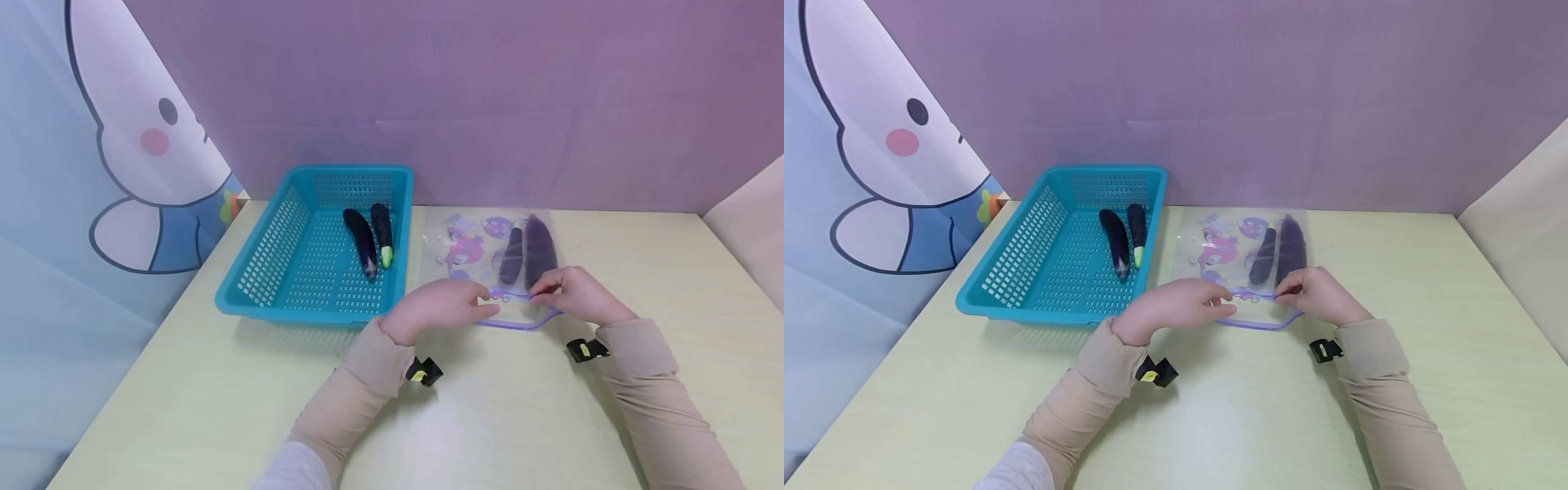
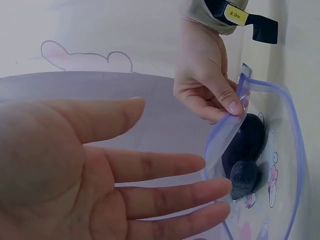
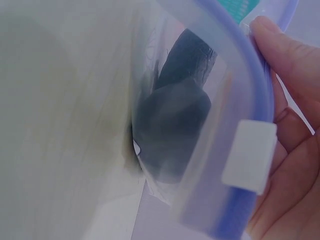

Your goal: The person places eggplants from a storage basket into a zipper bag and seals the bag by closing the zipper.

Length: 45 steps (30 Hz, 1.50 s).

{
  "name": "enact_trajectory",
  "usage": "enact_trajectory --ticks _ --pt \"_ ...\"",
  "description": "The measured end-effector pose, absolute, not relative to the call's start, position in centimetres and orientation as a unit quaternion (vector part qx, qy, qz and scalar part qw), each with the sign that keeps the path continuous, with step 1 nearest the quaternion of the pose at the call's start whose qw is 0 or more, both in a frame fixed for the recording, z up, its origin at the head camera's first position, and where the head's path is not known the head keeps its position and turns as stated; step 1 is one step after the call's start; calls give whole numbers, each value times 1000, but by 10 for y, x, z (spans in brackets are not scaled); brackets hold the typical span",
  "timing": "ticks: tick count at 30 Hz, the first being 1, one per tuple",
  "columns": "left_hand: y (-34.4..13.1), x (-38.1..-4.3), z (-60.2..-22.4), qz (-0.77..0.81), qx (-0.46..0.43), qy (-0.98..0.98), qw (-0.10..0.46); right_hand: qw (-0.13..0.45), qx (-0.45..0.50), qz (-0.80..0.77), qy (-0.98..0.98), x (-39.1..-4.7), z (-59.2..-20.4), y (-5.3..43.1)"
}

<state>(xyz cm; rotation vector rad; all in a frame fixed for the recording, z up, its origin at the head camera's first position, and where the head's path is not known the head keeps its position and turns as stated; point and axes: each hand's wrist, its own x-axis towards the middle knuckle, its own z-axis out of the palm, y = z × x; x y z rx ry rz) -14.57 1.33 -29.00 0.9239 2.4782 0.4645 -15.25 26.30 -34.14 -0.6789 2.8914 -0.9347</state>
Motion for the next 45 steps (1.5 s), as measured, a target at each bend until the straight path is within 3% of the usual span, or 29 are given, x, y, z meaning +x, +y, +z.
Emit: enact_trajectory --ticks 20,31,38,45 --pt "-9 -149 -274 400 319 852 111 41 -199 -313 928 -151 -342 265" --pt "-22 -157 -263 484 256 832 88 32 -206 -302 930 -152 -340 265" --pt "-36 -166 -242 571 161 802 65 33 -204 -302 931 -152 -340 264" --pt "-44 -172 -229 575 148 801 70 27 -206 -299 931 -152 -341 264"
